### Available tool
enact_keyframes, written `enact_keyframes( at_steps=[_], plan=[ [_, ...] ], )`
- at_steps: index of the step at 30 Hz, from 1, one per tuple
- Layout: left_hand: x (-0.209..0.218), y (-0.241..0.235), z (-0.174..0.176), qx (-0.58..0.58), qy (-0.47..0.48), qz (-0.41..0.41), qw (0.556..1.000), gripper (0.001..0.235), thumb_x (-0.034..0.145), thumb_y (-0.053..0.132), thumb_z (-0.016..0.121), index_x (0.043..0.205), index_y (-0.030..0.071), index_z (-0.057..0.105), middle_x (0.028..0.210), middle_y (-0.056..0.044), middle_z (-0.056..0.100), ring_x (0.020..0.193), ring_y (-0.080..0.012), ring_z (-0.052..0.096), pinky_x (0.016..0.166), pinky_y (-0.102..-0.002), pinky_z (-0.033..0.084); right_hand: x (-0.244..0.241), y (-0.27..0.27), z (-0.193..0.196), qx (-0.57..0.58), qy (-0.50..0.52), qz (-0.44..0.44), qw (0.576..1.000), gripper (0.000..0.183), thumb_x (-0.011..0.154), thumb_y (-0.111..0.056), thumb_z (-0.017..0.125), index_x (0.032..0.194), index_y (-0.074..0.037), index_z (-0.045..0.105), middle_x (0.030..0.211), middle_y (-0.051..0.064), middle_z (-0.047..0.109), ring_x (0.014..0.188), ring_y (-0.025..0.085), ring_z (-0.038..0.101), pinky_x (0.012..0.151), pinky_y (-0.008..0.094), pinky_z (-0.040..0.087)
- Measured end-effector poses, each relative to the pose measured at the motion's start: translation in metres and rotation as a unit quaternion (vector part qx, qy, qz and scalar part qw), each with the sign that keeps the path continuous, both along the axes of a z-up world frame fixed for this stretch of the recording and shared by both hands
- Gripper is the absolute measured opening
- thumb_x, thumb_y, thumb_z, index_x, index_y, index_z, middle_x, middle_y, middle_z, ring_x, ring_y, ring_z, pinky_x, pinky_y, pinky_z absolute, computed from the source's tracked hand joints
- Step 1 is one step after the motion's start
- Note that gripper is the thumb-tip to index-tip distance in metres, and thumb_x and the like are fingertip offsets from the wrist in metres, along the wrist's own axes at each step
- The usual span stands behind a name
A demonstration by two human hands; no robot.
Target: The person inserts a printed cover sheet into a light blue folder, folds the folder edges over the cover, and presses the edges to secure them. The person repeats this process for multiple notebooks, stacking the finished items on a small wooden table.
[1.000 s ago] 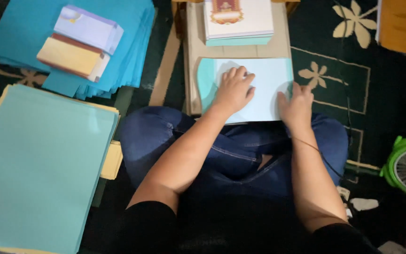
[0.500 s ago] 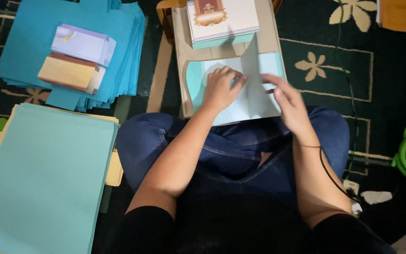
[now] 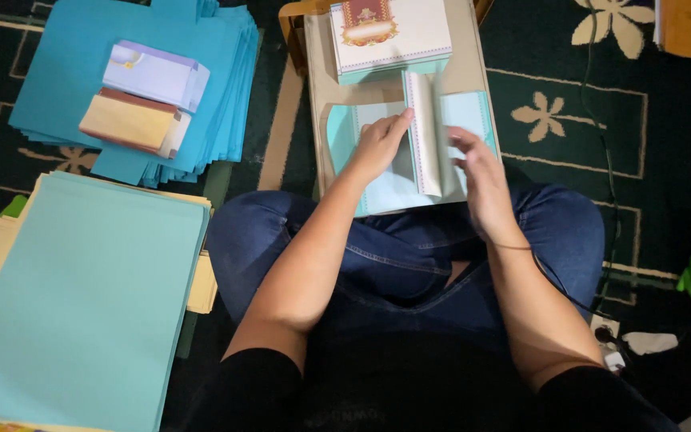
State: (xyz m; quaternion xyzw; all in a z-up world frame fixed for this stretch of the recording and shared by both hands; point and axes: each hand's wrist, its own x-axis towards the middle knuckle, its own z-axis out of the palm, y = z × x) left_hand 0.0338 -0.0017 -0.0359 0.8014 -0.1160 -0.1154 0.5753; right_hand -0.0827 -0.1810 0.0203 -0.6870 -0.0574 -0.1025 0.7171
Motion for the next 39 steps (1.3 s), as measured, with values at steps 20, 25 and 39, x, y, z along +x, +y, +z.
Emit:
enact_keyframes(
  at_steps=[20,25,39],
  plan=[
    [0.012,0.005,-0.009,0.202,-0.347,0.131,0.907,0.029,0.083,0.009,0.061,0.112,0.008,0.064,0.115,-0.013,0.06,0.112,-0.0347,0.054,0.098,-0.049,0.045,0.009,0.017,-0.027,-0.515,-0.018,0.071,0.854,0.048,0.104,-0.008,0.049,0.151,0.005,0.047,0.159,0.026,0.041,0.149,0.043,0.035,0.124,0.051,0.024],
    [0.009,-0.005,-0.027,0.319,-0.301,0.05,0.897,0.023,0.089,0.019,0.064,0.112,0.018,0.065,0.123,-0.003,0.057,0.126,-0.0241,0.049,0.107,-0.045,0.04,0.045,0.013,-0.047,-0.58,-0.018,0.058,0.812,0.051,0.102,-0.001,0.054,0.153,0.004,0.049,0.158,0.028,0.043,0.148,0.04,0.039,0.124,0.047,0.027],
    [0.003,-0.001,-0.009,0.32,-0.295,0.047,0.899,0.025,0.089,0.018,0.069,0.113,0.017,0.064,0.123,-0.004,0.059,0.128,-0.0244,0.052,0.107,-0.046,0.041,0.025,0.021,-0.05,-0.651,0.019,0.041,0.757,0.058,0.102,-0.003,0.046,0.159,0.003,0.039,0.165,0.025,0.035,0.153,0.038,0.032,0.124,0.047,0.025]
  ],
)
